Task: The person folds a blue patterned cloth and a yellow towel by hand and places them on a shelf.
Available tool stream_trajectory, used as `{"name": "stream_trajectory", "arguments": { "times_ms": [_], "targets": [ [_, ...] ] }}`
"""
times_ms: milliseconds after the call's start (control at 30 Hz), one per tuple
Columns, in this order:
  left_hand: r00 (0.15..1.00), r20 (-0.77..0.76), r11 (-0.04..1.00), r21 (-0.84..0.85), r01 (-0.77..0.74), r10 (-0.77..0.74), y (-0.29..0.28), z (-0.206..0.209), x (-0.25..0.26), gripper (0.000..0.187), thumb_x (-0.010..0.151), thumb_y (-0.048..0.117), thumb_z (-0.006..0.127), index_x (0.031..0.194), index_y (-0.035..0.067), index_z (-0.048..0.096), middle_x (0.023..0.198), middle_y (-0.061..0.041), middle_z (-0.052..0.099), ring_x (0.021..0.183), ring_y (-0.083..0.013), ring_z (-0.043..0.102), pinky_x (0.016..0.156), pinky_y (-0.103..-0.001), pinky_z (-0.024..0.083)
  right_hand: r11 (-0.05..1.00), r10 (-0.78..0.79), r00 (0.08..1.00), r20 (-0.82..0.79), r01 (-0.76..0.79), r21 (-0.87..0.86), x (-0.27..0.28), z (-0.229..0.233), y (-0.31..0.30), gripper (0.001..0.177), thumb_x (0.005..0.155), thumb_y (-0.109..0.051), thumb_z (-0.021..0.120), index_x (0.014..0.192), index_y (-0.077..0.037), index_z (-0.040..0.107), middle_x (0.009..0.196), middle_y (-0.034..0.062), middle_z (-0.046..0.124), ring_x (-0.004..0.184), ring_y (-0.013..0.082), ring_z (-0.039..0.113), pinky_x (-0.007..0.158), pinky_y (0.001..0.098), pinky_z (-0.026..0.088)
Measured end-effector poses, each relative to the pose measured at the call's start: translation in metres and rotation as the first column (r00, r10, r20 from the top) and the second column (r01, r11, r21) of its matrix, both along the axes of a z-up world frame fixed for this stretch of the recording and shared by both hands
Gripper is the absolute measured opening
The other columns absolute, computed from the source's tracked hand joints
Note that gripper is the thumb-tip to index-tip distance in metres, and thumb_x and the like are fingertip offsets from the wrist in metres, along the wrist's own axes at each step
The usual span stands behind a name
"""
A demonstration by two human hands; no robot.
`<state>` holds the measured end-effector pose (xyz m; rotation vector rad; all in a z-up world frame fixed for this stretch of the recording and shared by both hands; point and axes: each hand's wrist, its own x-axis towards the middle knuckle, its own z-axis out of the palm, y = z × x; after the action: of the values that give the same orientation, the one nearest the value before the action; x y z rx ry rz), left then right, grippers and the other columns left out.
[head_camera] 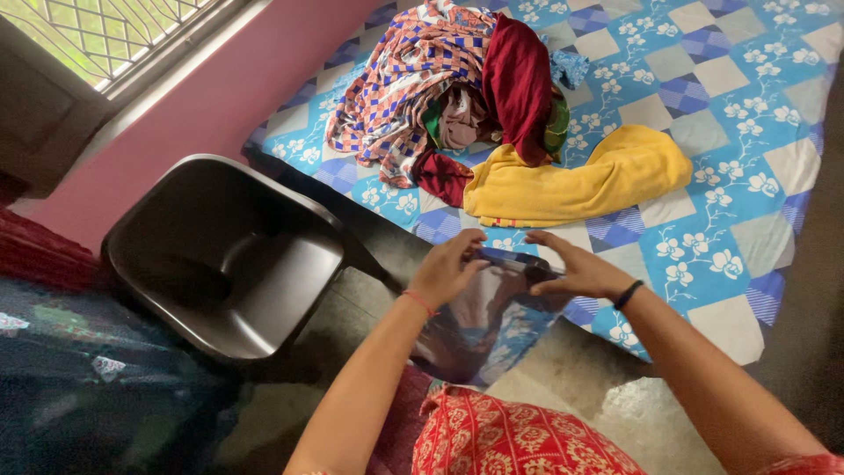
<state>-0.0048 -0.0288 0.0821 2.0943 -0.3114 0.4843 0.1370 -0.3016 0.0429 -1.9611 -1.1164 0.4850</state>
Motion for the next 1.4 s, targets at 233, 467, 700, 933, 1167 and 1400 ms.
{"name": "stream_trajectory", "arguments": {
  "times_ms": [233, 467, 700, 933, 1167, 1400],
  "targets": [
    [0.993, 0.115, 0.989, -0.146, 0.021, -0.004, 0.002, -0.017, -0.002, 0.081, 0.08, 0.028, 0.086, 0.143, 0.002, 0.044, 0.121, -0.019, 0.062, 0.106, -0.0328, 0.063, 0.091, -0.042, 0.053, 0.987, -0.104, 0.97, -0.218, 0.128, 0.099, -0.013, 0.006, 0.07, 0.023, 0.088, -0.009, 0.078, 0.11, -0.003, 0.073, 0.095, 0.0078, 0.075, 0.085, 0.0125, 0.066, 0.076, 0.0298, 0.057],
    [0.841, -0.538, 0.959, 0.266, 0.101, 0.06, 0.069, -0.12, -0.039, 0.038, 0.077, 0.033, 0.072, 0.109, 0.014, 0.078, 0.104, -0.019, 0.074, 0.102, -0.0378, 0.069, 0.097, -0.044, 0.052, 0.982, 0.005, 0.913, -0.408, 0.072, 0.173, 0.005, -0.005, 0.068, 0.021, 0.093, -0.003, 0.068, 0.114, -0.002, 0.07, 0.106, 0.0026, 0.075, 0.097, 0.0102, 0.071, 0.086, 0.029, 0.059],
    [0.782, -0.413, 0.728, 0.682, -0.075, 0.467, 0.108, -0.15, -0.075, 0.02, 0.078, 0.034, 0.077, 0.089, 0.017, 0.078, 0.099, -0.003, 0.072, 0.11, -0.0257, 0.059, 0.093, -0.046, 0.039, 0.884, -0.397, 0.867, -0.303, 0.449, 0.128, 0.066, -0.093, -0.013, 0.026, 0.09, 0.006, 0.064, 0.113, -0.002, 0.073, 0.107, 0.0095, 0.076, 0.098, 0.0195, 0.073, 0.086, 0.0337, 0.058],
    [0.564, -0.526, 0.716, 0.675, -0.179, 0.637, 0.124, -0.217, -0.087, 0.018, 0.091, 0.026, 0.065, 0.104, 0.018, 0.075, 0.106, -0.006, 0.072, 0.104, -0.0286, 0.068, 0.097, -0.054, 0.043, 0.7, -0.619, 0.657, 0.431, 0.71, -0.077, 0.061, -0.138, -0.066, 0.031, 0.081, -0.007, 0.074, 0.11, -0.015, 0.081, 0.101, 0.0244, 0.068, 0.098, 0.0431, 0.065, 0.089, 0.0481, 0.053],
    [0.598, -0.534, 0.791, 0.273, -0.548, 0.598, 0.121, -0.211, -0.083, 0.026, 0.078, 0.01, 0.073, 0.104, 0.012, 0.073, 0.105, -0.016, 0.069, 0.096, -0.0371, 0.068, 0.082, -0.044, 0.055, 0.613, -0.7, 0.655, 0.287, 0.756, -0.231, 0.049, -0.146, -0.078, 0.035, 0.084, -0.01, 0.065, 0.117, -0.014, 0.079, 0.111, 0.0231, 0.072, 0.105, 0.043, 0.067, 0.093, 0.048, 0.054],
    [0.544, -0.578, 0.619, -0.083, -0.781, 0.608, 0.117, -0.205, -0.065, 0.023, 0.086, 0.008, 0.067, 0.109, 0.007, 0.066, 0.094, -0.013, 0.077, 0.088, -0.0285, 0.075, 0.081, -0.039, 0.057, 0.655, -0.661, 0.653, 0.368, 0.742, -0.141, 0.041, -0.147, -0.066, 0.037, 0.082, -0.013, 0.072, 0.118, -0.012, 0.077, 0.114, 0.0204, 0.071, 0.104, 0.0417, 0.067, 0.091, 0.0471, 0.054]
  ]
}}
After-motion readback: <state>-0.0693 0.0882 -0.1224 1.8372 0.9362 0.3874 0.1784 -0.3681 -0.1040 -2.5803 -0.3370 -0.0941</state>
